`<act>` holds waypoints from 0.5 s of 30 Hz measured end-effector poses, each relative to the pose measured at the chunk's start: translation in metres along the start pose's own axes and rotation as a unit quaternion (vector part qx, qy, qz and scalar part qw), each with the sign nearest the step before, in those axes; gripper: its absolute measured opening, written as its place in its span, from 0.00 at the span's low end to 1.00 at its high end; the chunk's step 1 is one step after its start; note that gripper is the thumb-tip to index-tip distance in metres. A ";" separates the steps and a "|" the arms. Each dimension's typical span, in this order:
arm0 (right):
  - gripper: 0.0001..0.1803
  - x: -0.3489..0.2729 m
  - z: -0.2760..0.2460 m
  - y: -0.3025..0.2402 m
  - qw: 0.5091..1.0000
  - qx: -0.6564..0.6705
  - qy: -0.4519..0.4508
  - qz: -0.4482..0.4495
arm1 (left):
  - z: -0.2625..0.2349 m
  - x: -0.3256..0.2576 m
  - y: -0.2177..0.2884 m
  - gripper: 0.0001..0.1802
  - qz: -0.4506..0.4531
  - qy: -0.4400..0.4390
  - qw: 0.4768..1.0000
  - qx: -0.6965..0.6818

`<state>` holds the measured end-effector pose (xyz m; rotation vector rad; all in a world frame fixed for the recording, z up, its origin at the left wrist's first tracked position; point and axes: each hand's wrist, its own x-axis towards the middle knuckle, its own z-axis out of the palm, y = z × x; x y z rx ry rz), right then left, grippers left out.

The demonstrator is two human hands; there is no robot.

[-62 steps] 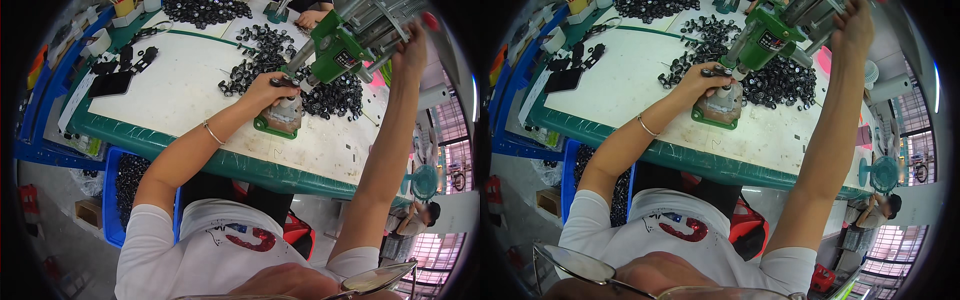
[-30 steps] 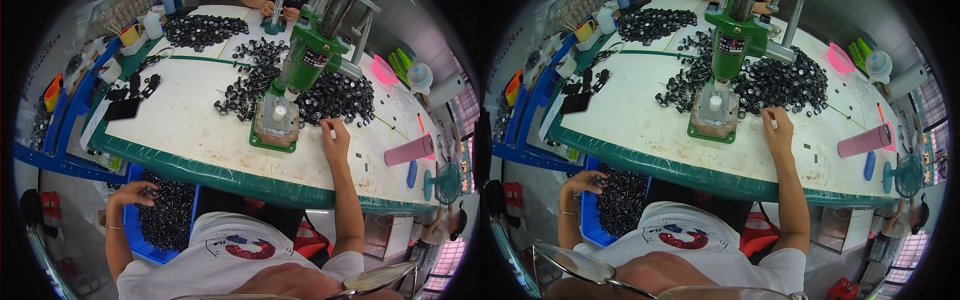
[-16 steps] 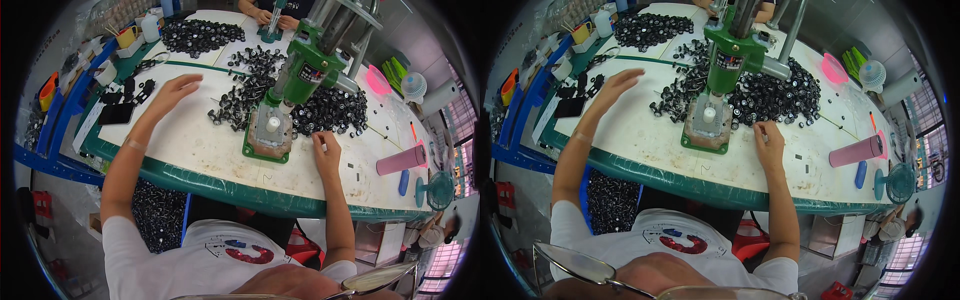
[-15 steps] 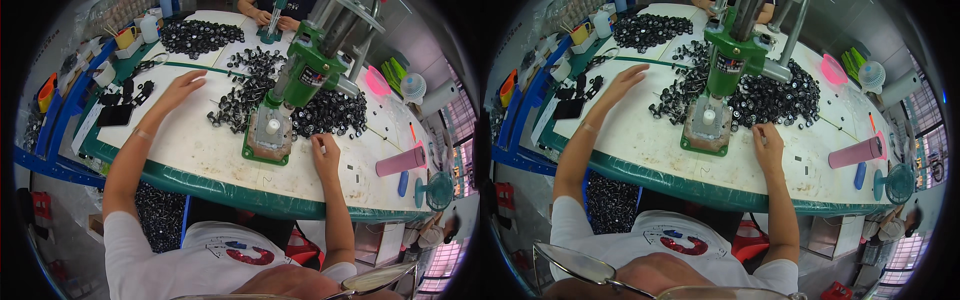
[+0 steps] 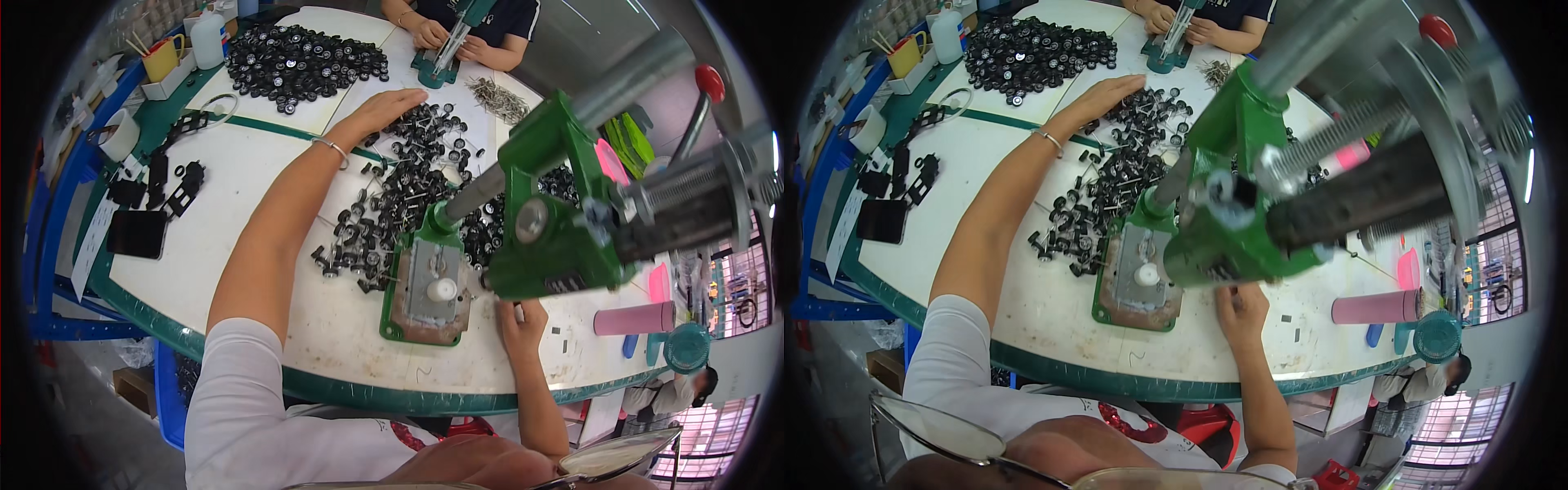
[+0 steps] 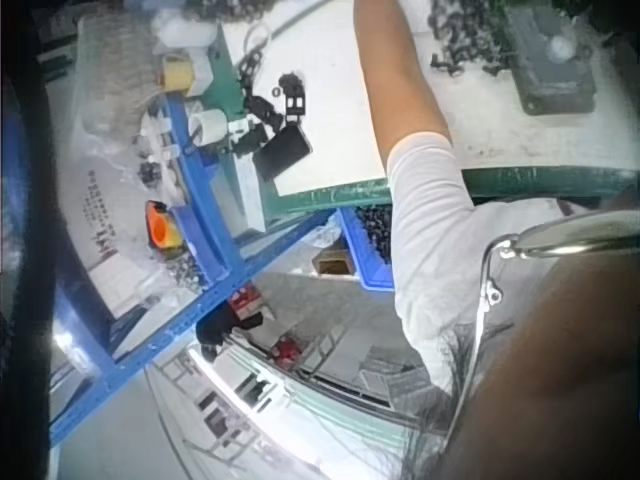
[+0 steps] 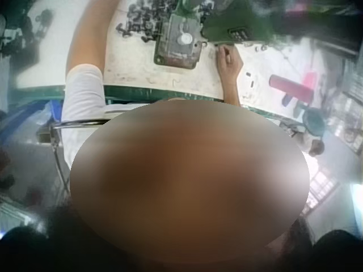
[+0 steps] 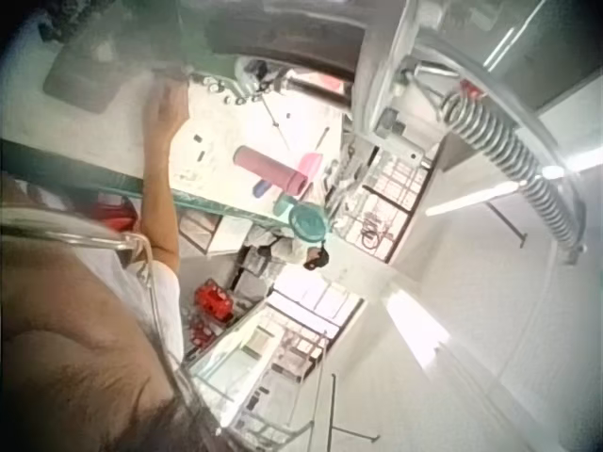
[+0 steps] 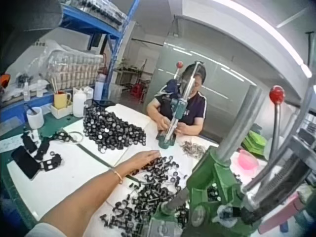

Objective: The person repeatedly picks up small metal components from piles on the table, places them into a green press machine, and pulls a lever to press them. The finished parts are placed into a blue bin below the table. The process is continuous and repetitive throughout the clip.

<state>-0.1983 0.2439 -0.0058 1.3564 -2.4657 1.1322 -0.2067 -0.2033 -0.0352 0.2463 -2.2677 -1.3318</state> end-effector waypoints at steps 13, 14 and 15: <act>0.24 -0.059 -0.056 0.107 0.433 0.798 -0.056 0.416 | 0.043 0.076 0.005 0.31 0.064 -0.163 0.967 0.184; 0.22 -0.053 -0.053 0.099 0.297 0.861 -0.079 0.405 | 0.044 0.077 0.000 0.29 0.074 -0.175 0.969 0.160; 0.19 -0.045 -0.049 0.091 0.158 0.895 -0.106 0.404 | 0.043 0.078 -0.005 0.28 0.083 -0.185 0.970 0.135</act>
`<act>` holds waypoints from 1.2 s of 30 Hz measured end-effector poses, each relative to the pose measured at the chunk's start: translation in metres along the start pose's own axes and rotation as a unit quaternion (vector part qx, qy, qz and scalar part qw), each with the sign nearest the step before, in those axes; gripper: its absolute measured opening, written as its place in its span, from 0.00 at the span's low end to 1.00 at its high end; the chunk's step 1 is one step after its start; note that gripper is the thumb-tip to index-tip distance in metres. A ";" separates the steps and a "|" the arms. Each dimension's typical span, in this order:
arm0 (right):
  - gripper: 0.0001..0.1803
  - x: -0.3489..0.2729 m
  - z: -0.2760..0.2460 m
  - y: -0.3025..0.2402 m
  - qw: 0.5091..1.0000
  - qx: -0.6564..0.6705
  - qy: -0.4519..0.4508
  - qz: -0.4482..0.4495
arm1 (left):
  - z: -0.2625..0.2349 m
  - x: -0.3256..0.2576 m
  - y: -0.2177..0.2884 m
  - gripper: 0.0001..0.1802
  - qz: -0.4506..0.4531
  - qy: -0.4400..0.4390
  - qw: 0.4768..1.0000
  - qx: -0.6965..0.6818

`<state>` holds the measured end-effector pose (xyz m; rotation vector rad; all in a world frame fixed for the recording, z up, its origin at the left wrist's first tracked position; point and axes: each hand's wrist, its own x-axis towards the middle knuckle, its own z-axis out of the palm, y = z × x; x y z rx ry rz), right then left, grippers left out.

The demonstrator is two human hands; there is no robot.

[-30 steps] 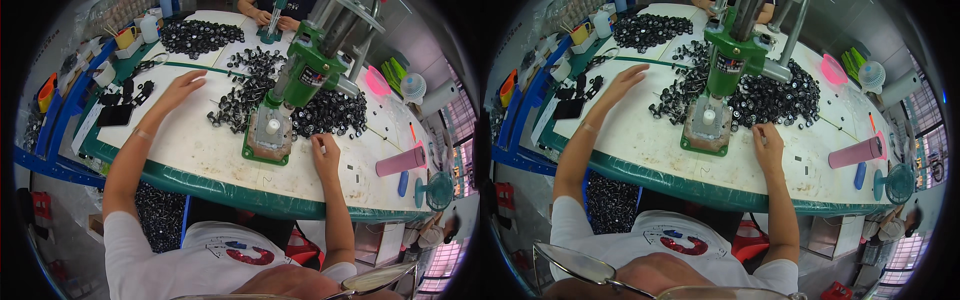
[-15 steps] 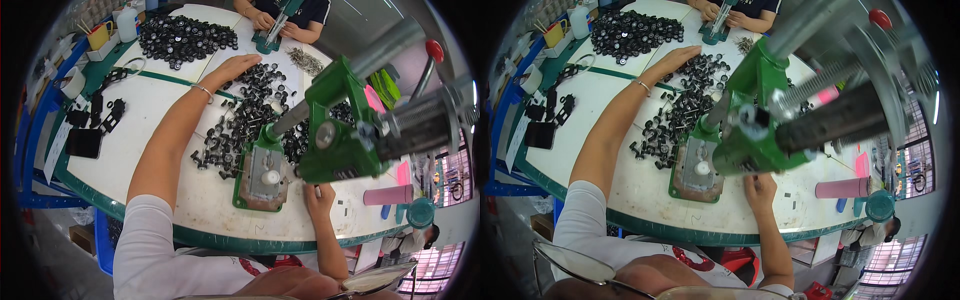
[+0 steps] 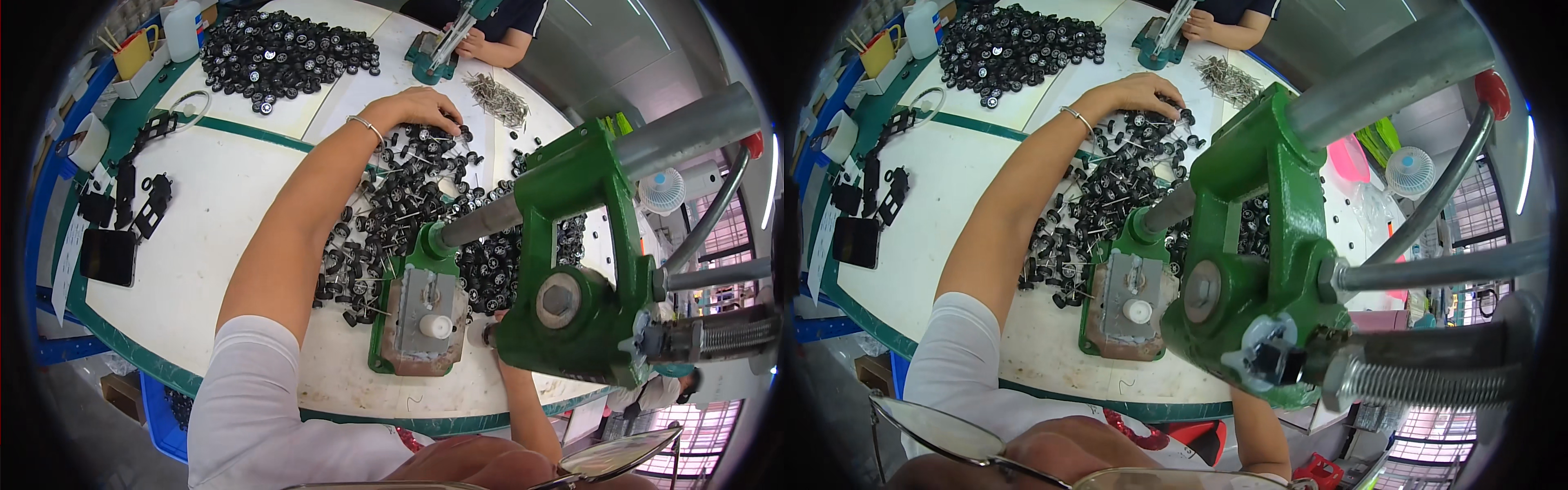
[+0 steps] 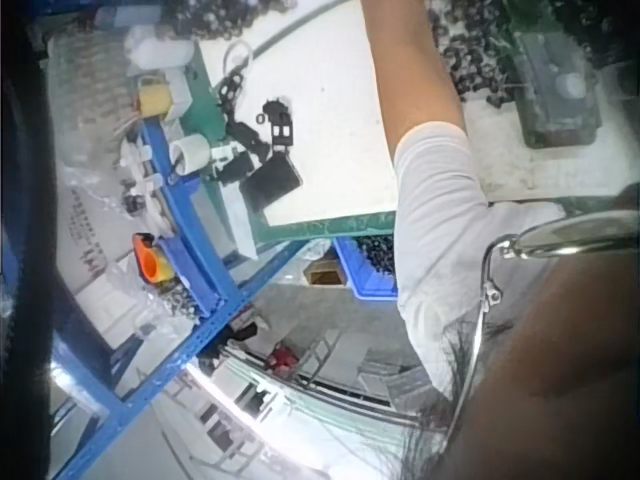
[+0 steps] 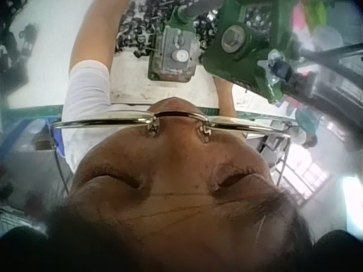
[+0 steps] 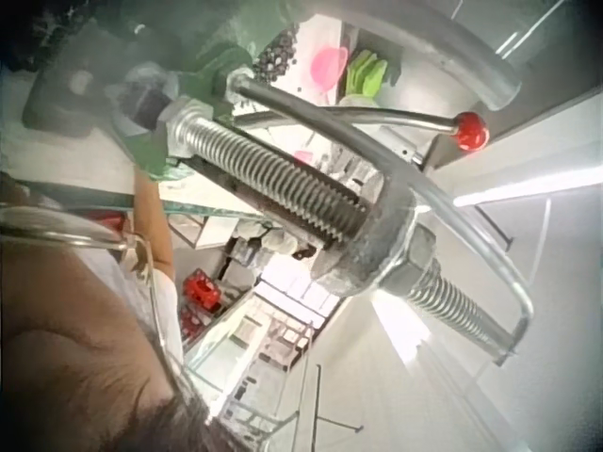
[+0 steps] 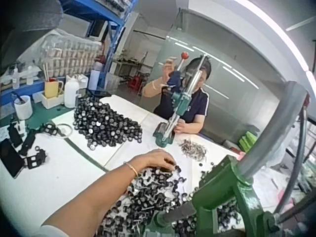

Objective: The person repeatedly picks up small metal components from piles on the table, places them into a green press machine, and pulls a lever to press them. The finished parts are placed into a blue bin below the table. The process is continuous and repetitive throughout the clip.

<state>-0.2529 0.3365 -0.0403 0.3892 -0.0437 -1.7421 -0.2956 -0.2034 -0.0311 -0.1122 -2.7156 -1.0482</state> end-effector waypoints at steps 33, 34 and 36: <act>0.09 0.066 0.020 0.074 -0.173 0.881 -0.097 0.430 | 0.039 -0.242 0.146 0.21 -0.165 0.274 0.916 -0.243; 0.09 0.064 0.020 0.074 -0.171 0.883 -0.094 0.428 | 0.039 -0.242 0.153 0.22 -0.172 0.254 0.930 -0.201; 0.09 0.064 0.020 0.073 -0.169 0.884 -0.088 0.427 | 0.039 -0.238 0.162 0.24 -0.166 0.250 0.940 -0.165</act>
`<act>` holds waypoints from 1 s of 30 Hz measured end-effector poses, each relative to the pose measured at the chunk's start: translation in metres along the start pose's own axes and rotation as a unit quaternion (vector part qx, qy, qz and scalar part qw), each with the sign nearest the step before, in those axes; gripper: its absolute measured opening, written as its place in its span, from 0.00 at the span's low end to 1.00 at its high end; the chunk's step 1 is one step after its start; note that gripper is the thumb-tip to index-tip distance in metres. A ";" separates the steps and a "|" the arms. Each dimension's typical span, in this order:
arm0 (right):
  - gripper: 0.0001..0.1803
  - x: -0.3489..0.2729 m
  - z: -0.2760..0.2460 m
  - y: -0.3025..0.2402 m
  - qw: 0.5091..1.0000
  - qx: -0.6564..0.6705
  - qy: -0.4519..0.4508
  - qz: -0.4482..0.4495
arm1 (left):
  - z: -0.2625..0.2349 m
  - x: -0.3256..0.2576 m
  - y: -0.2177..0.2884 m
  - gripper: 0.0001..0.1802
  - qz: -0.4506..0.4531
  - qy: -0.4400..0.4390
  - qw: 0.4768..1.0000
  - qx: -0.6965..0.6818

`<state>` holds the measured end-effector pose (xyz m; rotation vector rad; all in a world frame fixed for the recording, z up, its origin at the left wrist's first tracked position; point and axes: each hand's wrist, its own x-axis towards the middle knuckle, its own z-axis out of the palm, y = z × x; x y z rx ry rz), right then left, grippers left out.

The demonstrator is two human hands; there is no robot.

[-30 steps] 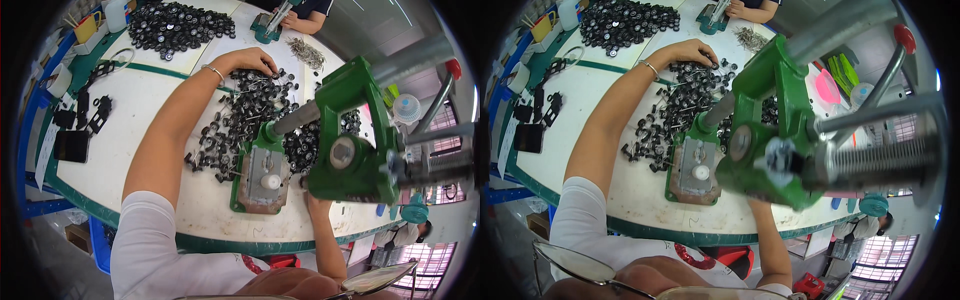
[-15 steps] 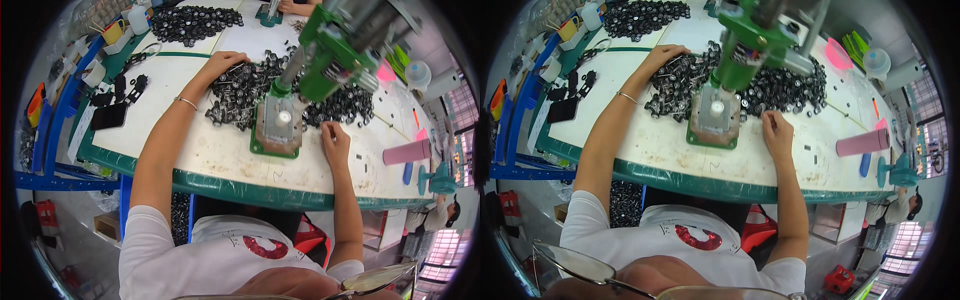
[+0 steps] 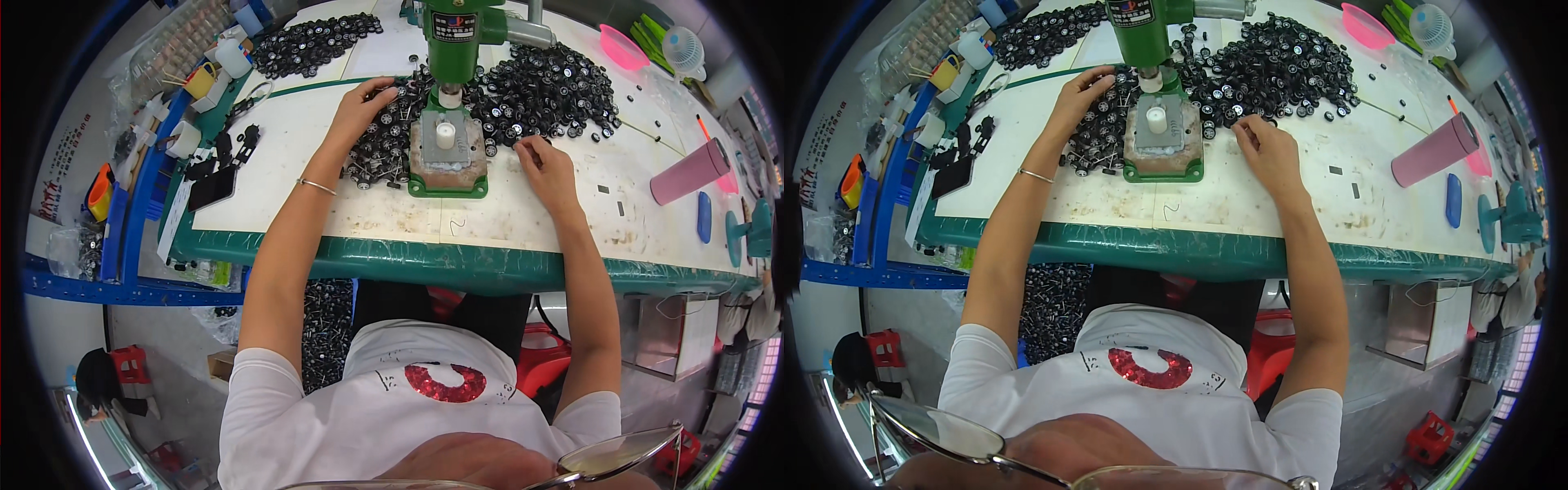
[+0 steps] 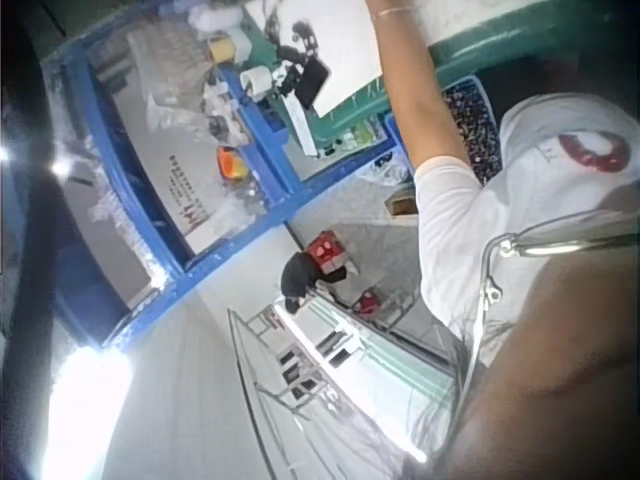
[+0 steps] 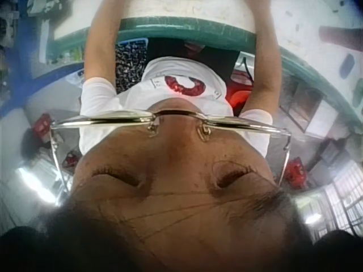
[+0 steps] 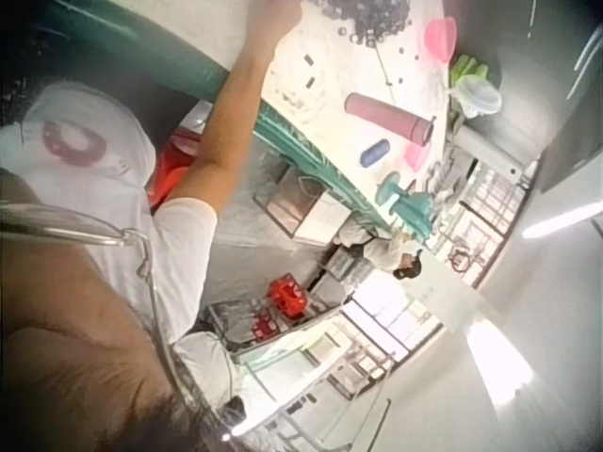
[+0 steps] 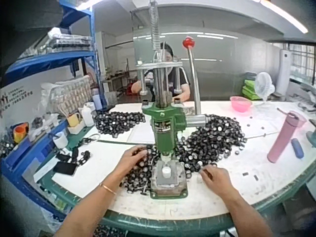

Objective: The person repeatedly picks up small metal components from piles on the table, places them into a green press machine, and pulls a lever to press them. The finished parts are placed into a blue bin below the table. The process is continuous and repetitive throughout the clip.

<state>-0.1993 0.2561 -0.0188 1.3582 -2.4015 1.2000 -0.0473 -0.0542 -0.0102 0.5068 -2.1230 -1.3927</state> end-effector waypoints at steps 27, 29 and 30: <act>0.07 -0.003 -0.005 0.002 1.000 0.011 0.015 -0.004 | -0.032 -0.135 0.011 0.14 -0.026 0.062 0.987 0.145; 0.08 -0.003 -0.004 0.001 1.000 0.000 0.013 0.007 | -0.028 -0.127 0.010 0.14 -0.058 0.069 0.989 0.122; 0.08 -0.003 -0.005 0.000 1.000 -0.005 0.015 0.010 | -0.027 -0.125 0.007 0.13 -0.047 0.072 0.989 0.122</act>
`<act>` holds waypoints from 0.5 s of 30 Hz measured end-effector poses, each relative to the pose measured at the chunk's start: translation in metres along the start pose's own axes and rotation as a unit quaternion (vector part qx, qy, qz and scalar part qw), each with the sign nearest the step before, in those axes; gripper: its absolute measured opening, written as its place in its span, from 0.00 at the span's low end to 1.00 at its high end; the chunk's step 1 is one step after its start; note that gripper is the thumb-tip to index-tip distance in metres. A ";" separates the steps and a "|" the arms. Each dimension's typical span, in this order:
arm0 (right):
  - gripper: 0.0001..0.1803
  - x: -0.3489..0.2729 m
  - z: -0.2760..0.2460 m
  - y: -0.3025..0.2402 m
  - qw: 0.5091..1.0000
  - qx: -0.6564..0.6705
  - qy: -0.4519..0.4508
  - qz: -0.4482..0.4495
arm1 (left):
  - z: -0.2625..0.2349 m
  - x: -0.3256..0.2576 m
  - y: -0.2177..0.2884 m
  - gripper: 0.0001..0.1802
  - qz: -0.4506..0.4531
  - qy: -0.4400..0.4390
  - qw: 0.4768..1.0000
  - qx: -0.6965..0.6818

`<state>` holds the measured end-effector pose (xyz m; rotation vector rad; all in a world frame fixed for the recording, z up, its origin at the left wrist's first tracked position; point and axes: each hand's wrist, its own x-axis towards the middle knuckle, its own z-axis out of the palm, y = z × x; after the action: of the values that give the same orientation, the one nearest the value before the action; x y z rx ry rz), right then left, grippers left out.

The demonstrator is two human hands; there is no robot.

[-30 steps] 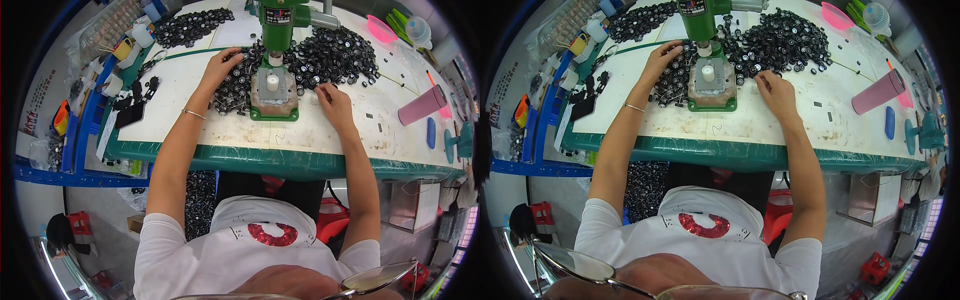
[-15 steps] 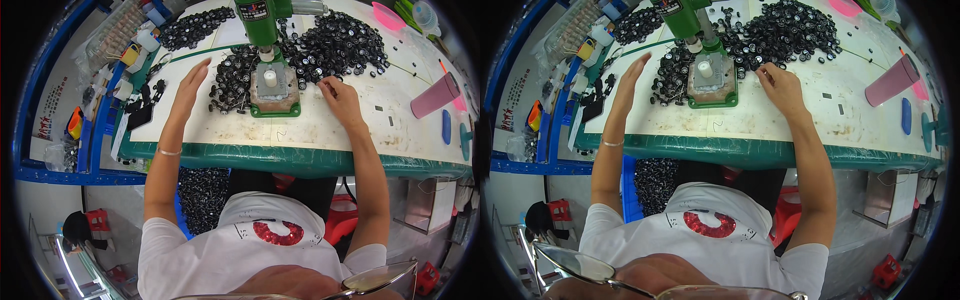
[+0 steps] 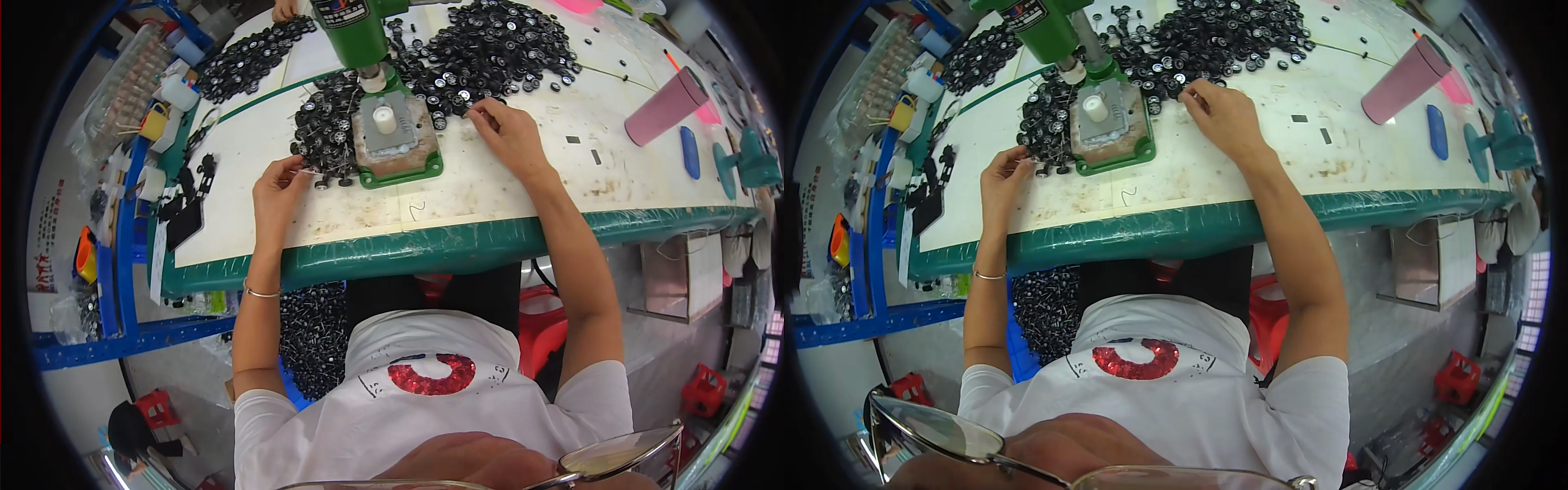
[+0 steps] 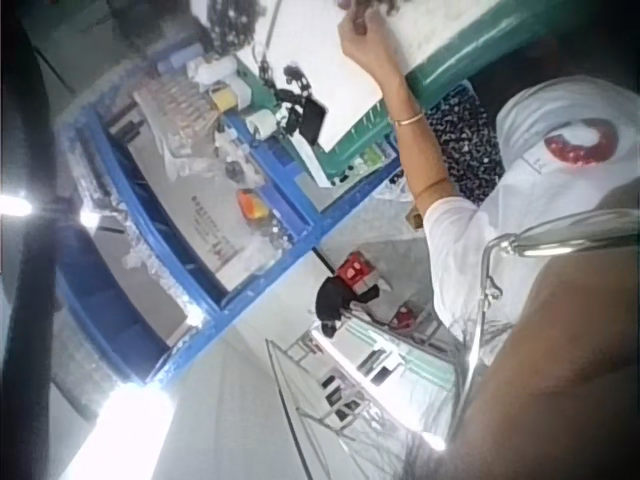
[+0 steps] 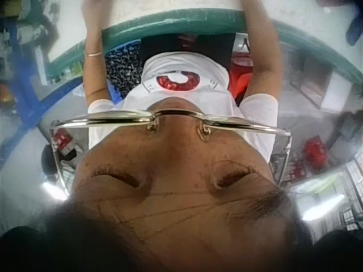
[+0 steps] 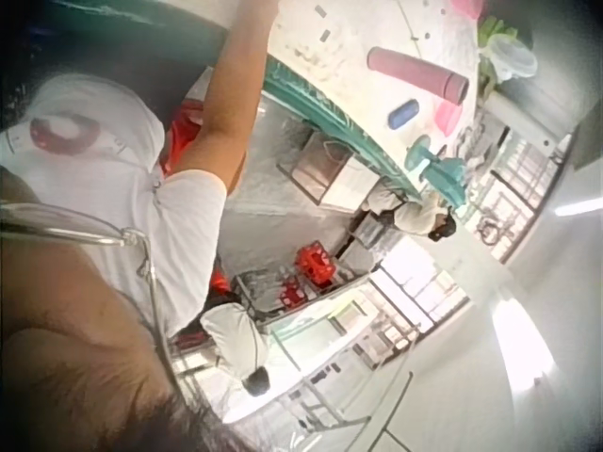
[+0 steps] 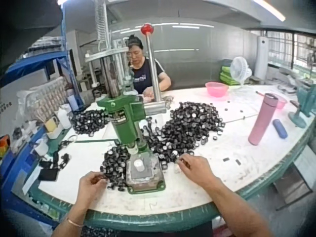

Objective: The person repeatedly picks up small metal components from piles on the table, places them into a green press machine, and pulls a lever to press them. The finished parts are placed into a blue bin below the table. The process is continuous and repetitive throughout the clip.

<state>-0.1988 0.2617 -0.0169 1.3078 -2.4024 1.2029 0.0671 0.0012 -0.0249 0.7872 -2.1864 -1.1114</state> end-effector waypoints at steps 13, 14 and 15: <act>0.11 0.014 0.010 -0.006 0.984 -0.107 0.061 -0.127 | -0.009 0.019 0.016 0.10 0.018 0.070 0.991 -0.116; 0.11 0.016 0.013 -0.007 0.984 -0.105 0.061 -0.131 | -0.005 0.022 0.021 0.10 0.015 0.072 0.987 -0.144; 0.11 0.016 0.013 -0.007 0.985 -0.097 0.064 -0.129 | -0.001 0.026 0.026 0.10 0.012 0.074 0.982 -0.172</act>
<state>-0.2006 0.2396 -0.0141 1.3814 -2.1214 0.9291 0.0442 -0.0048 0.0030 0.6634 -1.8097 -1.3281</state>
